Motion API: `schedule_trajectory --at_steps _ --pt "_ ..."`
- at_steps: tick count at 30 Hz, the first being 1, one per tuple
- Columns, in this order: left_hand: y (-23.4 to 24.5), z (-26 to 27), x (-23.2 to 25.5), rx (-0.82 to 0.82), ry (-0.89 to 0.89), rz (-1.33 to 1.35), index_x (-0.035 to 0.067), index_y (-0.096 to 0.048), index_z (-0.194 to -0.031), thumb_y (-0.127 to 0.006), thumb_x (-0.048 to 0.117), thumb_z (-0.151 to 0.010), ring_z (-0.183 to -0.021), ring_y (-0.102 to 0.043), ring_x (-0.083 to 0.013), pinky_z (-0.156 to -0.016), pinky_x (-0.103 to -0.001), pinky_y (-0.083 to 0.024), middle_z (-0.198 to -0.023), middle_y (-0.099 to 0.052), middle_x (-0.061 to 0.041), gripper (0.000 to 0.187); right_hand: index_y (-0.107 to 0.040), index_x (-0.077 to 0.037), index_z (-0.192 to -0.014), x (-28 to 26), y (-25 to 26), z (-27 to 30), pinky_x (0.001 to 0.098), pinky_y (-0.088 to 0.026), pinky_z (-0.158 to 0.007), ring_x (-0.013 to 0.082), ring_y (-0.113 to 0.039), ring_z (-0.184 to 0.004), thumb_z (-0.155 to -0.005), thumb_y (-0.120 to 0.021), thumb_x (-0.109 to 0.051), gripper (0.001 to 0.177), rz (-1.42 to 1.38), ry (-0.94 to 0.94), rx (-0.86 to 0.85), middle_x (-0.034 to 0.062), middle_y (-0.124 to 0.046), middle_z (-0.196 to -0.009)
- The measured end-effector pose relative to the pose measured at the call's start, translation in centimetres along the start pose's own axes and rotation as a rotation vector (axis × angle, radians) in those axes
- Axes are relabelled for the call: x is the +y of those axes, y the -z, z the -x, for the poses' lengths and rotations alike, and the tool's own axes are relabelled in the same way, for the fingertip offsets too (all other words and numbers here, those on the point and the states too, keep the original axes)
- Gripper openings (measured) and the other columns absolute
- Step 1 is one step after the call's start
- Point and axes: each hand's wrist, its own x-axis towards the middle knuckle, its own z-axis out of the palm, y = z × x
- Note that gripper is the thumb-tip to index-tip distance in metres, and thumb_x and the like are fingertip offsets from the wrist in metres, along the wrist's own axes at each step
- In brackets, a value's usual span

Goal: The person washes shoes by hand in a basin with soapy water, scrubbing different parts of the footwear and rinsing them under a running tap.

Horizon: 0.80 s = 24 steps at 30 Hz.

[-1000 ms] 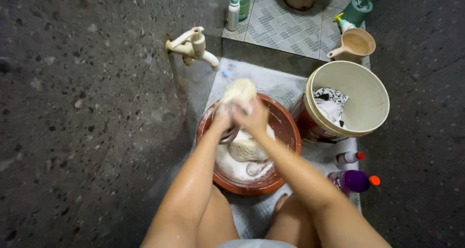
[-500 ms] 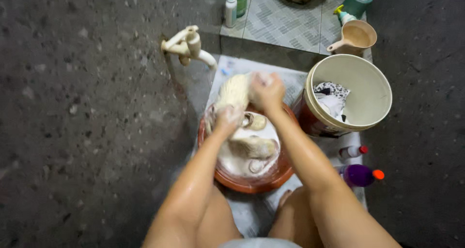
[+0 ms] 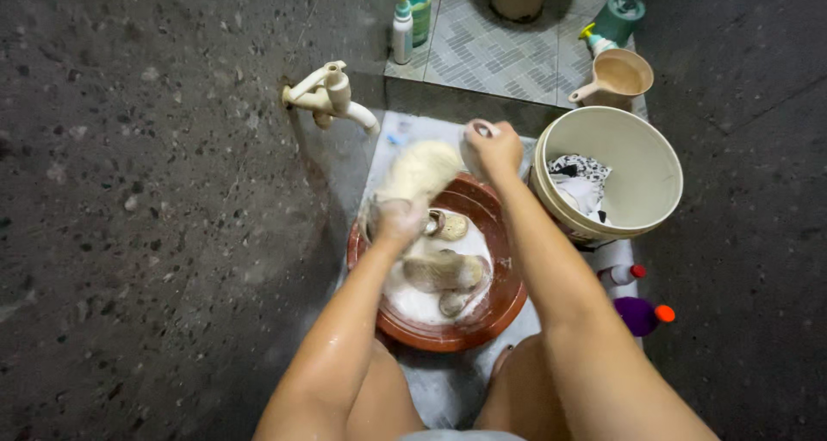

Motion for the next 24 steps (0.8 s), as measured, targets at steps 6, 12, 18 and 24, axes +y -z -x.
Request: schedule_trajectory --at_steps 6,12,18,24 --pt "-0.5 -2.1 -5.1 -0.189 0.033 0.719 -0.001 -0.072 -0.093 -0.067 0.024 -0.081 -0.079 -0.069 -0.0225 -0.072 -0.037 -0.056 -0.086 -0.073 -0.011 0.028 -0.066 -0.007 -0.109 6.0 2.6 2.2 0.0288 -0.051 -0.064 0.0123 -0.061 -0.08 -0.092 -0.073 -0.024 0.025 -0.383 -0.223 -0.311 0.0027 -0.065 -0.093" --pt "-2.2 -2.9 -5.2 0.059 -0.027 0.895 0.002 -0.063 -0.12 -0.059 0.017 -0.077 -0.098 -0.064 -0.0233 -0.085 -0.035 -0.052 -0.108 -0.069 -0.011 0.045 -0.056 -0.006 -0.12 5.4 3.0 7.0 0.0314 -0.056 -0.083 0.0156 -0.064 -0.094 -0.086 -0.074 -0.013 0.04 -0.436 -0.073 -0.343 0.0062 -0.064 -0.107" --pt "-3.6 -5.0 -5.2 -0.078 -0.006 0.528 0.003 -0.066 -0.094 -0.052 0.019 -0.082 -0.086 -0.064 -0.03 -0.081 -0.043 -0.051 -0.091 -0.068 -0.02 0.025 -0.038 -0.009 -0.143 -0.7 5.7 9.1 0.037 -0.045 -0.109 0.0205 -0.055 -0.128 -0.07 -0.085 -0.011 0.086 -0.134 0.282 -0.661 0.0091 -0.054 -0.142" --pt "-2.7 -3.5 -2.3 -0.177 0.128 0.654 0.0 -0.063 -0.105 -0.056 0.027 -0.087 -0.099 -0.063 -0.0324 -0.086 -0.044 -0.049 -0.102 -0.066 -0.021 0.032 -0.044 -0.004 -0.144 -0.2 5.5 9.6 0.0404 -0.048 -0.106 0.0236 -0.059 -0.123 -0.057 -0.097 -0.012 0.103 0.021 0.339 -0.615 0.0133 -0.06 -0.134"
